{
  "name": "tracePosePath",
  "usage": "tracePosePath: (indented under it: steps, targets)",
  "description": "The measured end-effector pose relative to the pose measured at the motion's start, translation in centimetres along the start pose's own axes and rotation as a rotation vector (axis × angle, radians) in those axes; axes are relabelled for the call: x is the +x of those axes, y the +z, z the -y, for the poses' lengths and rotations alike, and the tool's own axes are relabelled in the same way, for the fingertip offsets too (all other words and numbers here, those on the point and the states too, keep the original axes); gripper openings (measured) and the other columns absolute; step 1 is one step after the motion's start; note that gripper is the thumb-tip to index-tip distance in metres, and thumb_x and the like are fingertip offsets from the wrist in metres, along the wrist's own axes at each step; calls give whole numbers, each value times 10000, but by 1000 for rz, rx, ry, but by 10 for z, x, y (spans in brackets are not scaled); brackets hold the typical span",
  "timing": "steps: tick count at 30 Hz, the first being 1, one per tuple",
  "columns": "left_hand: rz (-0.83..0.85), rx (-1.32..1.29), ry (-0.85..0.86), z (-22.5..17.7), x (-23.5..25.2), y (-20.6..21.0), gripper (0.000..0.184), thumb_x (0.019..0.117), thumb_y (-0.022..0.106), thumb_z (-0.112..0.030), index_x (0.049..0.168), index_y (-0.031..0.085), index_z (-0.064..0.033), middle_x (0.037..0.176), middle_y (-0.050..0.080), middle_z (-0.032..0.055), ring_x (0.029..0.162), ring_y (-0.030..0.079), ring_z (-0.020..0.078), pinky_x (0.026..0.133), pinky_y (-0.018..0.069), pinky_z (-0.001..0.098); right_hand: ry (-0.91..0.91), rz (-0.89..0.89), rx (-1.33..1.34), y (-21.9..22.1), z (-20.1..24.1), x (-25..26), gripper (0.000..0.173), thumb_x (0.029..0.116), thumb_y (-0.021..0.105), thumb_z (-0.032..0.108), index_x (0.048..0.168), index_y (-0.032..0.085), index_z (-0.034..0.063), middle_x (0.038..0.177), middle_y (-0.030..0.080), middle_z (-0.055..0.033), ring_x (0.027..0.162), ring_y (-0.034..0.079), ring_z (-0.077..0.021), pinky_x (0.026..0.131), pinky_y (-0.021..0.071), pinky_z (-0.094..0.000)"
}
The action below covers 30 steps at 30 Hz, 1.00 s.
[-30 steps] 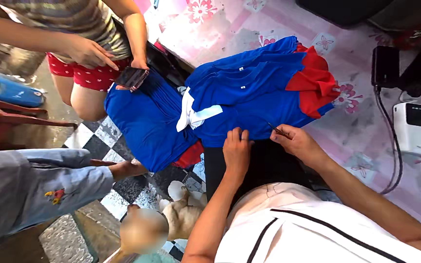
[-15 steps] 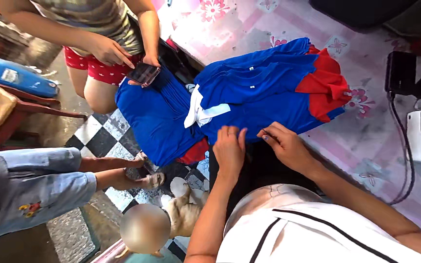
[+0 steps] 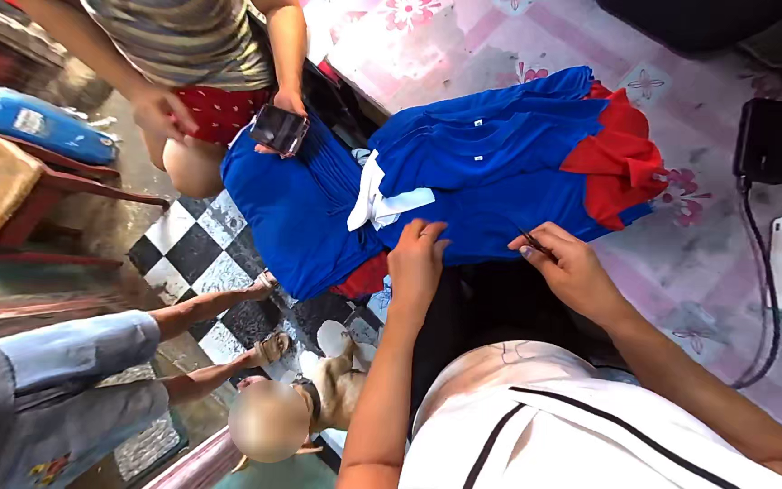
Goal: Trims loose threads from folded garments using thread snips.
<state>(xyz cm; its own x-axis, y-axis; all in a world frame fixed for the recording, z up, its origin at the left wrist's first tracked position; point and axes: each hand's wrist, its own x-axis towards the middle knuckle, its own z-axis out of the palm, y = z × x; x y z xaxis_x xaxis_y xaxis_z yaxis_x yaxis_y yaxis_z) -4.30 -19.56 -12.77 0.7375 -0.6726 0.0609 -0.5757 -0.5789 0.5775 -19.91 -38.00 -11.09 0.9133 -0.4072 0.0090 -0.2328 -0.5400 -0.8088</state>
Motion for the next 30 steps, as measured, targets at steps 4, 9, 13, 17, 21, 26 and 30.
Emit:
tracePosePath:
  steps: [4, 9, 13, 17, 21, 26, 30]
  targets:
    - [-32, -44, 119, 24, 9, 29, 91, 933, 659, 2, 955, 739, 38, 1035, 669, 205, 977, 682, 361, 808, 583, 505, -120, -33, -47, 0, 5, 0, 261, 1043, 518, 177, 1069, 752, 63, 1000, 669, -54, 838, 619, -64, 763, 519, -205]
    - [436, -124, -37, 44, -42, -19, 163, 977, 590, -33, 984, 722, 63, 1026, 684, 227, 984, 680, 375, 910, 540, 551, 23, 78, 68, -9, -6, -10, 262, 1050, 504, 177, 1096, 737, 68, 986, 654, -17, 774, 549, 4, 709, 460, -153]
    - [526, -44, -71, 7, -30, -45, 230, 1023, 564, -118, 1031, 734, 37, 1046, 708, 218, 1003, 689, 388, 900, 515, 610, 15, 91, 120, -1, 1, 0, 251, 1051, 517, 173, 1087, 738, 61, 949, 642, 0, 740, 532, 23, 677, 447, -134]
    - [-20, -53, 35, -4, 36, 8, 221, 1005, 633, -153, 1082, 733, 28, 1095, 692, 215, 1058, 672, 386, 880, 555, 548, -85, 36, 88, 3, 12, 9, 243, 1046, 526, 188, 1072, 741, 80, 930, 624, 9, 747, 544, 17, 673, 459, -130]
    - [-69, 37, 120, 8, 75, 54, 197, 906, 745, -144, 948, 741, 49, 1039, 701, 243, 1084, 643, 443, 876, 517, 586, -81, 12, 36, -3, 5, -2, 266, 1053, 509, 194, 1091, 744, 76, 959, 657, -9, 796, 574, -3, 726, 475, -147]
    - [364, -70, -87, 12, 11, -21, 238, 995, 658, -192, 956, 739, 28, 920, 713, 198, 903, 697, 377, 850, 535, 627, 76, 54, 71, -23, -12, -18, 261, 1049, 505, 171, 1105, 732, 57, 1009, 659, -30, 749, 548, 7, 660, 454, -147]
    - [91, 15, -228, -14, -18, -21, 306, 1027, 606, -232, 1061, 736, 43, 1033, 715, 243, 995, 695, 431, 849, 526, 638, 158, 114, 145, -18, -2, -1, 230, 1044, 520, 128, 1102, 730, 54, 980, 639, -17, 722, 527, -6, 649, 447, -175]
